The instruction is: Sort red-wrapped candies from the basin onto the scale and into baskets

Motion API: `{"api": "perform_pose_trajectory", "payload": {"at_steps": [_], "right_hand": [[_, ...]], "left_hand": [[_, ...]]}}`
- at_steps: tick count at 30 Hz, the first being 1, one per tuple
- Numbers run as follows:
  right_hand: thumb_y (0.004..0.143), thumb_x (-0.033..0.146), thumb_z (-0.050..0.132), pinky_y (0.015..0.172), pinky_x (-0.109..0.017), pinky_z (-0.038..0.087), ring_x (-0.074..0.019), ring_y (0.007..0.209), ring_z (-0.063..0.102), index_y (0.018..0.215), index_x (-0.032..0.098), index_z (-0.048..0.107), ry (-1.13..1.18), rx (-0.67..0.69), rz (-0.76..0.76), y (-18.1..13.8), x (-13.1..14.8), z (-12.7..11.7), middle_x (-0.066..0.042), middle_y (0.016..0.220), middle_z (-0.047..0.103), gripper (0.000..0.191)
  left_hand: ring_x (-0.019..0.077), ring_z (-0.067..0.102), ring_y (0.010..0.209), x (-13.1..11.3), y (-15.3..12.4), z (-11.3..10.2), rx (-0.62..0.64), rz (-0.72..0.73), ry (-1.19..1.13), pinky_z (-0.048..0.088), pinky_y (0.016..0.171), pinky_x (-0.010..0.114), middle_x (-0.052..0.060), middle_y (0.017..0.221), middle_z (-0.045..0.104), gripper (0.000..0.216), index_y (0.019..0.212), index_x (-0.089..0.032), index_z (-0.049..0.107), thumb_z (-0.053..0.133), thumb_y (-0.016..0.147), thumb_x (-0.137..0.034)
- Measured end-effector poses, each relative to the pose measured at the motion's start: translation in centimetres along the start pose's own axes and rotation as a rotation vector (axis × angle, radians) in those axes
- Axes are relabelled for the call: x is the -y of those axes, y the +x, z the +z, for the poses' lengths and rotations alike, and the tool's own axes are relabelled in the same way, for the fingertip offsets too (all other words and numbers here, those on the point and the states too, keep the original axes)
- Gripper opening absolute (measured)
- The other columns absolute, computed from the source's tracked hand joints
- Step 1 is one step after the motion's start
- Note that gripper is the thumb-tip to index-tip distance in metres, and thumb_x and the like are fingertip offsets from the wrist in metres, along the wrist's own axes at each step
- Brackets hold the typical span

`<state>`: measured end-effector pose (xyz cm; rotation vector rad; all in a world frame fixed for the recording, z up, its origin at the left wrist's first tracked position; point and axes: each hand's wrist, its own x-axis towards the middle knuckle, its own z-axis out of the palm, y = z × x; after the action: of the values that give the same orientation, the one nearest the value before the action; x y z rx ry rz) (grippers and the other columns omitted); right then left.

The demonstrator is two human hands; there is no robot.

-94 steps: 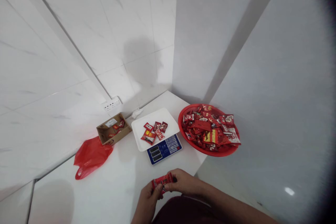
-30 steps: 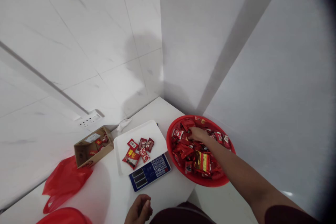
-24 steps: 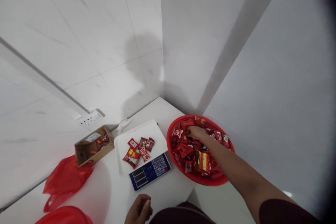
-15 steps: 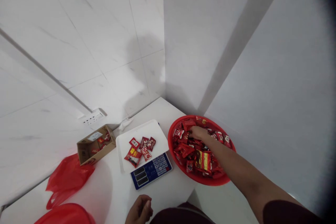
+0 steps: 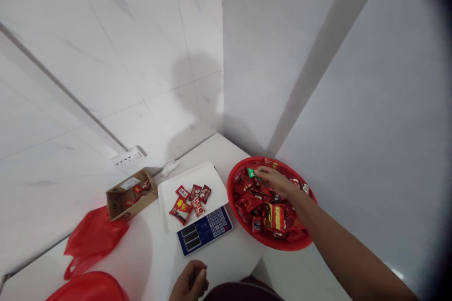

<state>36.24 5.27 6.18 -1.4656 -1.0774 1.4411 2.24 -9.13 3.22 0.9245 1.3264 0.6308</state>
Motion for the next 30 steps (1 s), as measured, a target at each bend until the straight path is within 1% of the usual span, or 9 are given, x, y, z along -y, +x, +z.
{"api": "perform_pose_trajectory", "payload": {"at_steps": [2,5,7,9,12,15,19,25,30], "right_hand": [[0.066,0.049,0.064,0.056,-0.023,0.042,-0.0099,0.057,0.054,0.073,0.02,0.049,0.127,0.12,0.015,-2.3,1.3,2.4,0.004,0.063,0.056,0.033],[0.067,0.048,0.065,0.05,-0.021,0.039,-0.0088,0.052,0.052,0.072,0.019,0.049,0.155,0.234,-0.026,-5.2,2.6,7.1,0.004,0.058,0.056,0.034],[0.066,0.049,0.066,0.045,-0.021,0.037,-0.0083,0.046,0.049,0.068,0.018,0.048,0.121,0.294,-0.042,-6.6,2.8,10.5,0.005,0.053,0.055,0.035],[0.064,0.049,0.067,0.042,-0.02,0.036,-0.0087,0.045,0.049,0.066,0.018,0.048,0.074,0.369,-0.03,-7.7,2.7,13.6,0.005,0.05,0.054,0.037],[0.065,0.05,0.065,0.044,-0.021,0.038,-0.0093,0.048,0.052,0.068,0.017,0.051,0.072,0.461,0.002,-8.7,2.3,16.9,0.003,0.054,0.058,0.036],[0.069,0.054,0.059,0.048,-0.022,0.041,-0.0088,0.051,0.054,0.067,0.015,0.054,0.146,0.49,0.051,-9.2,1.9,18.5,0.001,0.058,0.058,0.04],[0.067,0.056,0.061,0.052,-0.022,0.043,-0.0094,0.055,0.056,0.068,0.014,0.055,0.183,0.523,0.106,-9.7,1.6,19.3,0.0,0.062,0.059,0.042],[0.07,0.054,0.059,0.053,-0.023,0.043,-0.0095,0.056,0.057,0.074,0.014,0.056,0.197,0.521,0.134,-10.8,1.6,20.7,-0.001,0.065,0.061,0.04],[0.067,0.052,0.063,0.051,-0.023,0.042,-0.0095,0.055,0.056,0.072,0.015,0.056,0.184,0.497,0.141,-11.4,2.1,21.4,0.001,0.062,0.06,0.038]], "left_hand": [[0.011,0.046,0.053,-1.7,-0.2,0.5,0.007,0.055,0.007,0.036,0.055,0.026,-0.003,0.054,0.053,0.045,0.078,-0.018,0.056,0.058,0.064,-0.06],[0.0139,0.055,0.065,-5.1,-0.8,1.6,0.02,0.127,-0.037,0.043,0.064,0.029,0.001,0.069,0.06,0.04,0.092,-0.017,0.059,0.06,0.07,-0.05],[0.0168,0.058,0.074,-7.3,-1.2,2.1,-0.018,0.167,-0.143,0.047,0.068,0.032,0.006,0.087,0.061,0.048,0.105,-0.019,0.057,0.064,0.067,-0.047],[0.0168,0.059,0.077,-8.8,-1.6,2.3,-0.031,0.179,-0.225,0.048,0.07,0.033,0.007,0.098,0.06,0.057,0.113,-0.021,0.053,0.069,0.063,-0.042],[0.0121,0.058,0.069,-9.6,-2.2,1.6,-0.095,0.201,-0.302,0.048,0.07,0.03,0.003,0.087,0.063,0.045,0.105,-0.019,0.059,0.069,0.065,-0.036],[0.0103,0.058,0.066,-9.2,-2.9,0.3,-0.143,0.177,-0.401,0.049,0.068,0.028,0.001,0.077,0.063,0.034,0.096,-0.017,0.062,0.067,0.067,-0.035],[0.0109,0.059,0.067,-8.6,-3.8,-1.0,-0.161,0.13,-0.493,0.05,0.066,0.027,0.004,0.079,0.064,0.033,0.094,-0.014,0.062,0.066,0.069,-0.035],[0.0125,0.06,0.068,-8.6,-4.6,-2.0,-0.177,0.116,-0.492,0.05,0.067,0.029,0.005,0.078,0.065,0.034,0.092,-0.013,0.064,0.066,0.068,-0.037],[0.0135,0.06,0.068,-8.4,-4.9,-2.7,-0.134,0.117,-0.481,0.049,0.067,0.03,0.006,0.076,0.065,0.034,0.09,-0.012,0.064,0.065,0.069,-0.039]]}}
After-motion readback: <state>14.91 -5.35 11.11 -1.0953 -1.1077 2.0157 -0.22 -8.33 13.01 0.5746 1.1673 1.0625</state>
